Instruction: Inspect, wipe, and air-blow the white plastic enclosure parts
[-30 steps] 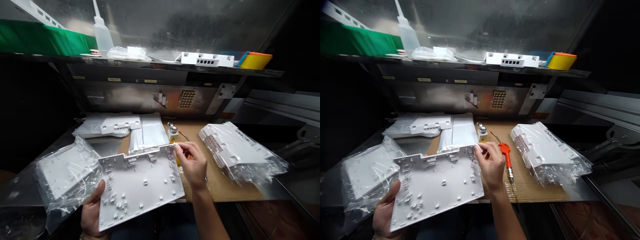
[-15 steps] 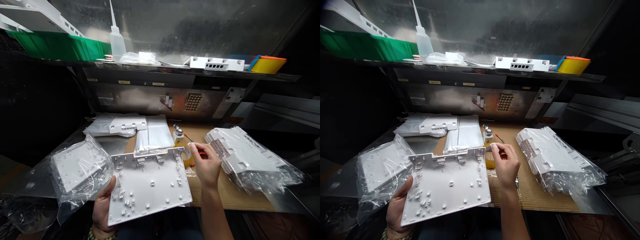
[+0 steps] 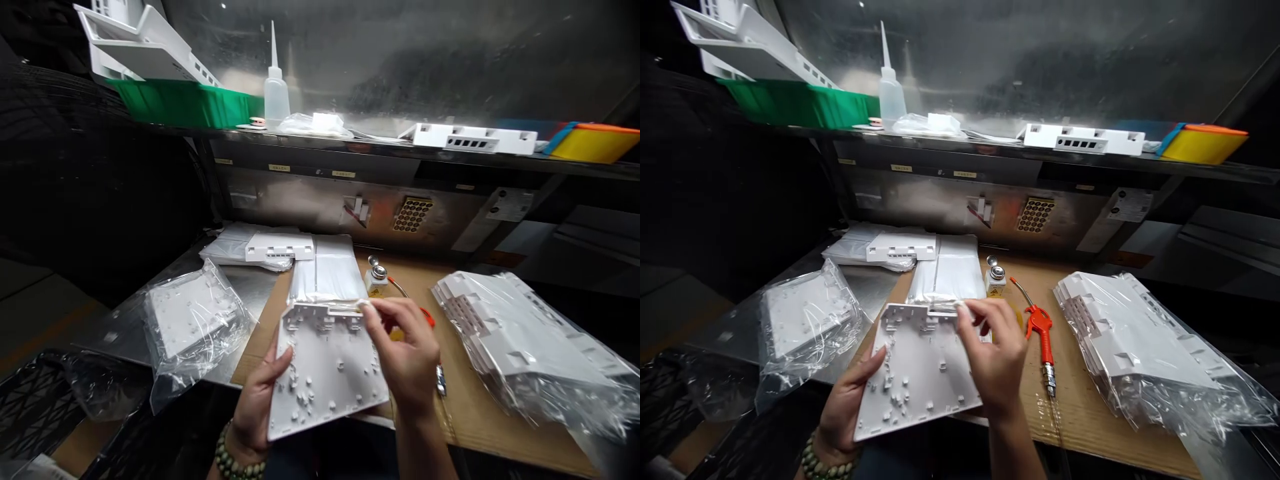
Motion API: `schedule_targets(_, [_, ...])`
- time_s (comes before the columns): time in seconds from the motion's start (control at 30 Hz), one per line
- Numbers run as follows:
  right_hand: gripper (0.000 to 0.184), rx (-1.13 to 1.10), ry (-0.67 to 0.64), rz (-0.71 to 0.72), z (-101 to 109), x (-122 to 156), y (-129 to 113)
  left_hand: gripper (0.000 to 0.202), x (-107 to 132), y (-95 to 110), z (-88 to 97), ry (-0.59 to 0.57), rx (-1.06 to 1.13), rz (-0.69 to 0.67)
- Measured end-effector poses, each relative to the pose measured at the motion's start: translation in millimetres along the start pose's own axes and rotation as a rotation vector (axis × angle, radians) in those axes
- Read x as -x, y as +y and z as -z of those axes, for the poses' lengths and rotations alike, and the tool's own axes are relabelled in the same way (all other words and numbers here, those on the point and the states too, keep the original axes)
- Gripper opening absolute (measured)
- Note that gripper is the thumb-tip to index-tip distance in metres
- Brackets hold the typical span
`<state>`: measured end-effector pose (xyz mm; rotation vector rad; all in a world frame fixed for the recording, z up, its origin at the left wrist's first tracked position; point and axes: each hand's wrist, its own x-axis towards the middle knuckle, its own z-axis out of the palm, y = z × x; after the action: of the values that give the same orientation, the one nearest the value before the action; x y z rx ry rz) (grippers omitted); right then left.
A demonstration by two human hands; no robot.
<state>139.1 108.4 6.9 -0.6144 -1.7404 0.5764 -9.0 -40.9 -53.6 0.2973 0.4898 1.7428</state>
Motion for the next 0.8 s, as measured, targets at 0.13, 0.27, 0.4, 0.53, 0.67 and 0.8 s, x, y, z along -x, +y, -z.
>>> schedule_targets(0.13, [0.011, -0.086, -0.082, 0.141, -25.7, 2.6, -35.7, 0.087, -3.8, -21.8, -21.0, 0.06, 0.043, -0.027])
schedule_targets(0.27, [0.014, -0.069, -0.069, 0.159, -29.6, 3.0, -33.7, 0.087, -3.3, -22.9, -39.7, 0.094, 0.011, -0.011])
schedule_targets(0.4, [0.014, -0.064, -0.02, 0.141, -24.5, 2.2, -29.1, 0.088, -3.3, -17.9, -50.6, 0.118, -0.044, 0.007])
schedule_targets(0.53, [0.013, -0.055, -0.056, 0.18, -27.9, 2.0, -33.1, 0.086, -7.8, -21.9, -52.8, 0.09, 0.016, -0.021])
schedule_targets(0.67, [0.011, -0.037, -0.076, 0.128, -21.9, -1.8, -19.6, 0.086, -9.0, -22.0, -49.1, 0.126, 0.018, 0.033])
schedule_targets(0.8, [0.015, 0.085, 0.082, -0.024, 1.1, -12.4, 34.0, 0.088, -5.4, -15.4, -41.8, 0.163, 0.046, 0.02])
